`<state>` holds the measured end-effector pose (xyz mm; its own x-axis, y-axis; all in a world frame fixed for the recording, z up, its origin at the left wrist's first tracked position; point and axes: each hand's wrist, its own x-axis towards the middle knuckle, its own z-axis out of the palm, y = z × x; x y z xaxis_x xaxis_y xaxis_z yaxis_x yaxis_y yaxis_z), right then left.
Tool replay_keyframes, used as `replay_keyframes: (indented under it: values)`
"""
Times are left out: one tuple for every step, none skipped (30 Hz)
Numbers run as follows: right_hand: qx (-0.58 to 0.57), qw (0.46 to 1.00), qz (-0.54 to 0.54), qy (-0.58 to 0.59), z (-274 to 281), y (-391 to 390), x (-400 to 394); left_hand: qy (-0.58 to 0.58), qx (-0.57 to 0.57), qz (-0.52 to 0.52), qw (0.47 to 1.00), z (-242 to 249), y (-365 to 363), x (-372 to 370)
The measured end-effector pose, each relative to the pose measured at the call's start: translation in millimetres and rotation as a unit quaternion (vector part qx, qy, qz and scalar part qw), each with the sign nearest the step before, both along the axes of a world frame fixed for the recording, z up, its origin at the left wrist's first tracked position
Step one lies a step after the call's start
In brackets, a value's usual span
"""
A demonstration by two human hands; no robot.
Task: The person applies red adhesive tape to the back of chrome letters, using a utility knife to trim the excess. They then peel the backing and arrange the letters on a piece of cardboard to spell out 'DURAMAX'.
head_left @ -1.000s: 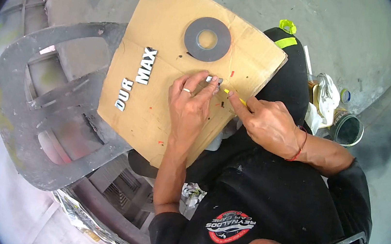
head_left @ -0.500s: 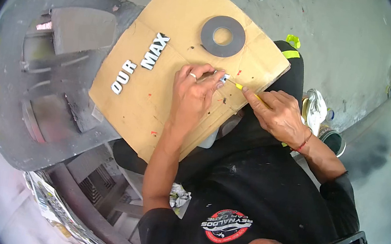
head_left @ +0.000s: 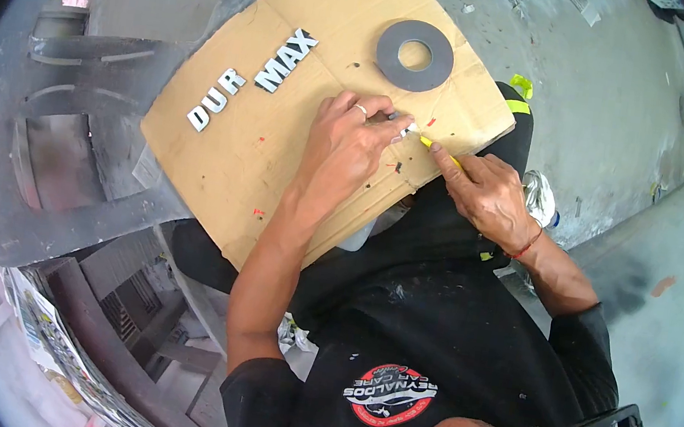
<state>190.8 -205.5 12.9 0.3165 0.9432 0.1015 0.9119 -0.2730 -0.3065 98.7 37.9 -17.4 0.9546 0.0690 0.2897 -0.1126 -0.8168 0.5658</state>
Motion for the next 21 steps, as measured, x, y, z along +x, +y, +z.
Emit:
replay_keyframes:
  values:
    - [-0.006, 1.0, -0.003, -0.001, 0, 0, -1, -0.001, -0.011, -0.002, 1.0, 0, 0, 0]
    - [-0.007, 1.0, -0.001, -0.001, 0, 1, -3, -0.001, -0.012, 0.001, 1.0, 0, 0, 0]
    - [0.001, 1.0, -0.011, -0.005, -1, 3, -6, -0.003, -0.012, 0.0, 1.0, 0, 0, 1]
    - [0.008, 1.0, -0.023, -0.008, -1, 5, -9, -0.004, -0.012, -0.002, 1.0, 0, 0, 1]
    - [0.006, 1.0, -0.023, -0.008, -1, 6, -12, -0.004, -0.014, -0.003, 1.0, -1, 0, 1]
    - [0.013, 0.999, -0.033, -0.002, -2, 7, -15, -0.002, -0.014, -0.005, 1.0, -2, 1, 1]
    - [0.02, 0.999, -0.043, 0.003, -3, 9, -17, -0.001, -0.013, -0.009, 1.0, -3, 1, 2]
    - [0.02, 0.999, -0.046, 0.004, 0, 11, -18, 0.0, -0.014, -0.012, 1.0, -3, 1, 3]
    - [-0.002, 0.999, -0.04, -0.006, 5, 12, -18, -0.006, -0.009, -0.007, 1.0, -2, 0, 4]
    - [-0.025, 0.999, -0.035, -0.015, 9, 13, -18, -0.01, -0.005, -0.004, 1.0, -2, -2, 3]
    - [-0.027, 0.999, -0.043, -0.011, 13, 14, -18, -0.006, -0.006, -0.011, 1.0, 0, -3, 3]
    - [-0.042, 0.998, -0.038, -0.013, 16, 17, -17, 0.005, 0.012, -0.004, 1.0, 3, -4, 3]
    - [-0.056, 0.998, -0.035, -0.016, 17, 17, -16, 0.015, 0.032, 0.002, 0.999, 6, -5, 3]
    - [-0.055, 0.997, -0.044, -0.013, 17, 16, -16, 0.016, 0.034, -0.007, 0.999, 7, -6, 3]
    - [-0.062, 0.998, -0.027, -0.015, 17, 16, -16, 0.021, 0.046, -0.004, 0.999, 8, -7, 2]
    - [-0.067, 0.998, -0.01, -0.019, 17, 15, -14, 0.023, 0.061, 0.002, 0.998, 10, -7, 2]
    - [-0.062, 0.998, -0.017, -0.018, 18, 14, -13, 0.023, 0.066, -0.005, 0.998, 10, -7, 2]
    - [-0.071, 0.997, -0.02, -0.011, 19, 12, -12, 0.021, 0.065, -0.001, 0.998, 10, -8, 2]
    - [-0.079, 0.997, -0.02, -0.005, 21, 10, -10, 0.018, 0.064, 0.005, 0.998, 10, -8, 2]
    - [-0.074, 0.997, -0.022, -0.007, 21, 9, -8, 0.017, 0.069, 0.005, 0.997, 10, -8, 2]
    - [-0.071, 0.997, -0.02, 0.001, 20, 7, -8, 0.017, 0.06, 0.007, 0.998, 11, -8, 1]
